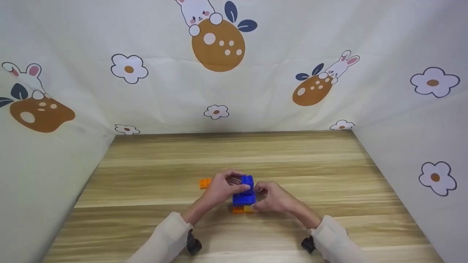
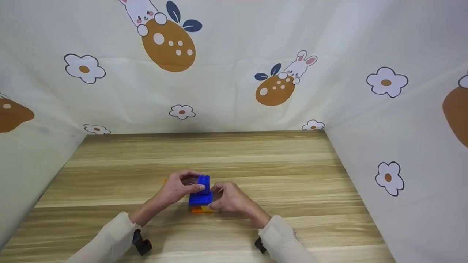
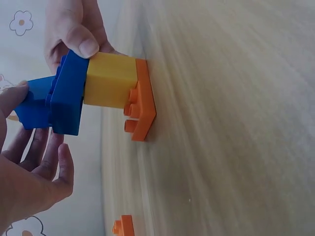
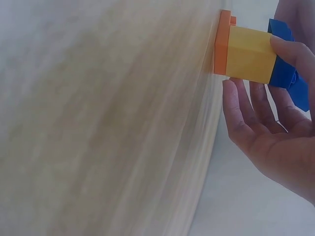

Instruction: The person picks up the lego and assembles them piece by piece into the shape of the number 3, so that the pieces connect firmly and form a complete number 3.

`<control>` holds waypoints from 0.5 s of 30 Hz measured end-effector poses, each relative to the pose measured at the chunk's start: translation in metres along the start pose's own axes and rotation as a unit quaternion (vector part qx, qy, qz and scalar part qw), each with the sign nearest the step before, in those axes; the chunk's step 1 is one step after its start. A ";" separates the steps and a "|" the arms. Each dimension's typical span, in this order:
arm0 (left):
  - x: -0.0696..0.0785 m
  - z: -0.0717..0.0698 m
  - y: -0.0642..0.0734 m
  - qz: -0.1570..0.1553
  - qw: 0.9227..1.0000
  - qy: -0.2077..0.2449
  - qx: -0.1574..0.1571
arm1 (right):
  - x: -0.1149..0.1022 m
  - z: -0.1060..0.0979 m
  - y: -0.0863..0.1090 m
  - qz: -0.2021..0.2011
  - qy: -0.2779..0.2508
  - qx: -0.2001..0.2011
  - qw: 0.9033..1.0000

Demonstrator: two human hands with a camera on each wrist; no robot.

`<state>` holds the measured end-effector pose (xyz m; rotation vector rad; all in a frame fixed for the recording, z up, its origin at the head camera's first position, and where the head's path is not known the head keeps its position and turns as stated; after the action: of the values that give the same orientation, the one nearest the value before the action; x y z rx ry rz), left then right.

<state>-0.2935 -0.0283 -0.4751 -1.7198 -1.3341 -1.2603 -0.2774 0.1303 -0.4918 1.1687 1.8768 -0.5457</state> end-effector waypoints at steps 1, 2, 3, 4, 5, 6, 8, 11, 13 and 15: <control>0.000 0.001 0.001 0.001 1.000 0.000 -0.004 | 0.000 0.000 0.000 0.002 0.001 0.000 1.000; 0.001 0.003 0.001 0.002 1.000 0.000 -0.008 | 0.000 -0.001 0.000 0.002 0.002 0.000 1.000; 0.001 0.004 0.002 0.003 1.000 0.000 -0.012 | 0.000 -0.001 0.000 0.002 0.002 -0.001 1.000; 0.001 0.005 0.003 0.003 1.000 0.000 -0.015 | 0.000 -0.001 0.000 0.002 0.001 -0.001 1.000; 0.001 0.006 0.003 0.002 1.000 0.001 -0.018 | 0.000 -0.001 0.000 0.001 0.000 -0.001 1.000; 0.001 0.006 0.004 0.002 1.000 0.003 -0.021 | 0.000 -0.001 0.000 0.001 -0.002 -0.001 1.000; 0.001 0.007 0.006 0.007 1.000 0.002 -0.025 | 0.000 0.000 0.000 0.001 -0.005 -0.003 1.000; 0.001 0.009 0.008 0.017 0.999 0.000 -0.032 | 0.000 0.001 0.000 0.002 -0.009 -0.004 1.000; 0.001 0.010 0.009 0.023 0.999 -0.002 -0.040 | 0.000 0.002 0.000 0.006 -0.010 -0.003 1.000; 0.001 0.012 0.009 0.026 0.999 -0.003 -0.046 | 0.000 0.002 0.000 0.009 -0.011 -0.002 1.000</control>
<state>-0.2808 -0.0204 -0.4779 -1.8112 -1.2425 -1.3069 -0.2771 0.1291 -0.4927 1.1720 1.8457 -0.5419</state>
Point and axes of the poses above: each hand's wrist, its own y-axis away from the middle knuckle, its own z-axis out of the palm, x = y × z, the point moved 8 cm from there along -y, towards the middle knuckle, and after that the axes turned 3 degrees about -y, right-handed, at the moved point
